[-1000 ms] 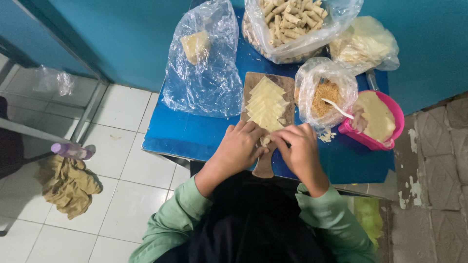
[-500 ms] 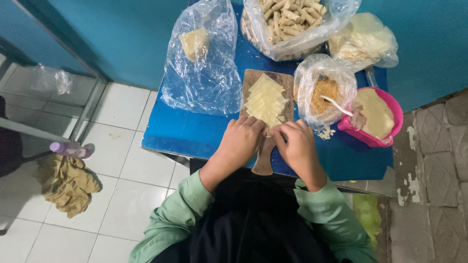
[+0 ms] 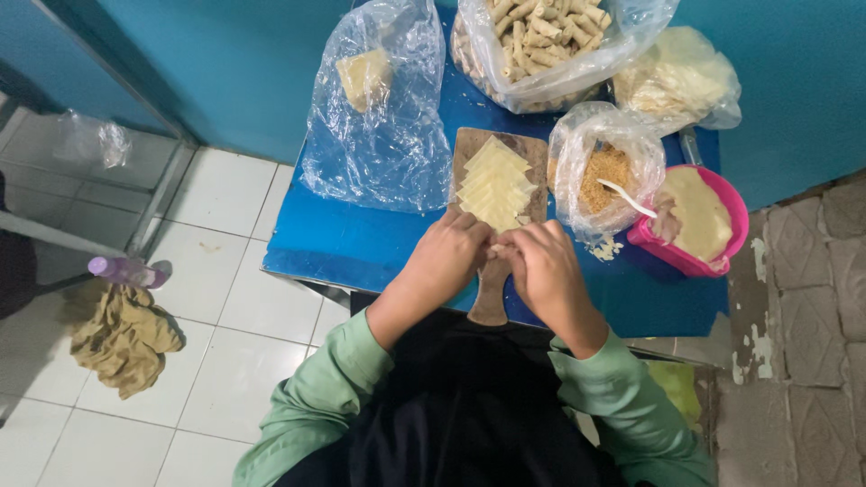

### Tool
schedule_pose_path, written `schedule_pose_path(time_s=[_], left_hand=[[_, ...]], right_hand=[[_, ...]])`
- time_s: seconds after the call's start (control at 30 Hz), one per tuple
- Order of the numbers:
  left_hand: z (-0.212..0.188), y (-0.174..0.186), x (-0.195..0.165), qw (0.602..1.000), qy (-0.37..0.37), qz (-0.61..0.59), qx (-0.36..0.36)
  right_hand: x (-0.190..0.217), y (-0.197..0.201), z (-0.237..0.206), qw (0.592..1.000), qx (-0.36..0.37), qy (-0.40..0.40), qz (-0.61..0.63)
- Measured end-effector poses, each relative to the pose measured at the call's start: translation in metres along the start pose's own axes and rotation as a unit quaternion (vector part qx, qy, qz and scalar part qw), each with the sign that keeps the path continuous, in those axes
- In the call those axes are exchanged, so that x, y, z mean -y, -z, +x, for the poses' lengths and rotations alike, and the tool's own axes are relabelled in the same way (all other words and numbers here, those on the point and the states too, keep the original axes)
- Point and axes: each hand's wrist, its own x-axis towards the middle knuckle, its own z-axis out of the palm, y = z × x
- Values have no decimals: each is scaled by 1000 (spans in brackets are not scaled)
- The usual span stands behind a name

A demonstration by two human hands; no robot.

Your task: The person stacks thin square pastry sheets on a wooden board, spooning brown sugar filling between layers and folding or arranging the sheets as the stack grows. They occasionally reach into a plastic bag of filling and press the layered stack flat with both hands.

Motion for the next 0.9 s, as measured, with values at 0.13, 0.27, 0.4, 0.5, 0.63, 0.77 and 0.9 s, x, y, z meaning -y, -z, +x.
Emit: schedule_pose_path(time_s=[0.13, 0.27, 0.4, 0.5, 0.63, 0.77, 0.9], left_hand=[[2, -1, -1, 999, 11, 31, 29], [8, -1, -5, 998, 38, 32, 34], [17, 4, 1, 965, 228, -111, 68], [20, 7, 8, 970, 168, -172, 40], [10, 0, 1, 997, 40, -55, -22], [5, -1, 0, 1000, 15, 2, -8], [6, -1, 3, 999, 41, -8, 15]], right_hand=[[1, -4, 0, 1000, -4, -10, -21], [-7, -7, 1, 1000, -3, -26, 3], [-27, -6, 16, 984, 91, -133, 77], [-31, -4, 19, 956, 125, -217, 152], [-23, -4, 11, 997, 24, -9, 72], [-16, -2, 8, 999, 21, 11, 28], [-10, -4, 11, 1000, 16, 2, 16]])
